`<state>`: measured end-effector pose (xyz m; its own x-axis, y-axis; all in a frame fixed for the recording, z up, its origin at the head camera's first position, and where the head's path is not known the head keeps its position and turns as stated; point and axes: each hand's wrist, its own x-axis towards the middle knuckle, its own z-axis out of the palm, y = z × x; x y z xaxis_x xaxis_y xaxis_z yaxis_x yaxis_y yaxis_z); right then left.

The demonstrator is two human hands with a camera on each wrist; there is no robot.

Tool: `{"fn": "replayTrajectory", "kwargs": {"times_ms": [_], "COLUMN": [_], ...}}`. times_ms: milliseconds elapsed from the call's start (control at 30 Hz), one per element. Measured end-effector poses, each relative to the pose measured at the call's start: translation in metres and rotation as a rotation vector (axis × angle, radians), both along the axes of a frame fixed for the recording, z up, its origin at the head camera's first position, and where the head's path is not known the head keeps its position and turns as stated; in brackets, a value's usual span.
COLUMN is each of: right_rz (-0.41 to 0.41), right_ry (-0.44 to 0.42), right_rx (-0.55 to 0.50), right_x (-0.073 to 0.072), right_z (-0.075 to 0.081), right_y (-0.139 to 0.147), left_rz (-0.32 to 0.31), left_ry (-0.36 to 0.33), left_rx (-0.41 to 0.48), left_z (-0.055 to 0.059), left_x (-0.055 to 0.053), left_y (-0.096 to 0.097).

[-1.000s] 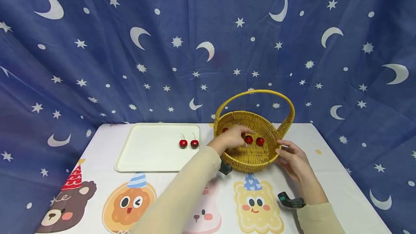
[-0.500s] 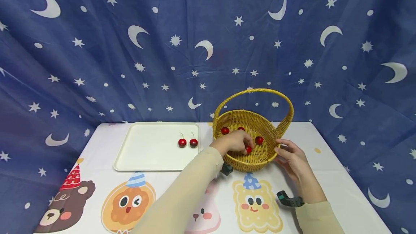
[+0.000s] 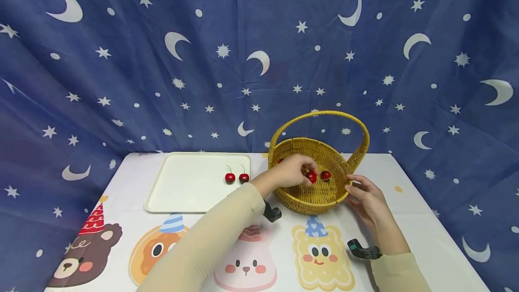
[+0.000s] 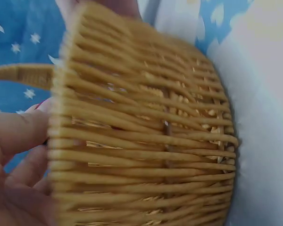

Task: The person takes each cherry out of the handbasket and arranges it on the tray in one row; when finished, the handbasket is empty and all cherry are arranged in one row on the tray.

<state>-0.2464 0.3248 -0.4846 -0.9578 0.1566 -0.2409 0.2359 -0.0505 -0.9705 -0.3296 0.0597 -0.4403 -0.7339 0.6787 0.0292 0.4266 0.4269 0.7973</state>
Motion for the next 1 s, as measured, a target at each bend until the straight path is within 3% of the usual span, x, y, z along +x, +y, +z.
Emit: {"fn": "replayTrajectory", "kwargs": {"times_ms": [167, 333, 633, 800, 1000], "right_rz": [-0.008, -0.008, -0.015, -0.017, -0.016], "right_ry": [-0.019, -0.013, -0.020, -0.029, -0.022], "right_rx": [0.023, 0.019, 0.034, 0.046, 0.039], "right_x": [0.001, 0.001, 0.000, -0.001, 0.000], "right_z": [-0.001, -0.002, 0.000, 0.000, 0.000], "right_y": [0.001, 0.001, -0.002, -0.002, -0.002], "left_rz": [-0.008, 0.045, 0.146, 0.267, 0.436], "left_ry": [0.006, 0.011, -0.051, -0.077, -0.010], "left_rx": [0.072, 0.108, 0.147, 0.158, 0.042], "left_z": [0.015, 0.028, 0.038, 0.027, -0.010], "left_x": [0.018, 0.036, 0.052, 0.049, 0.034], "left_y": [-0.020, -0.054, -0.127, -0.165, -0.204]}}
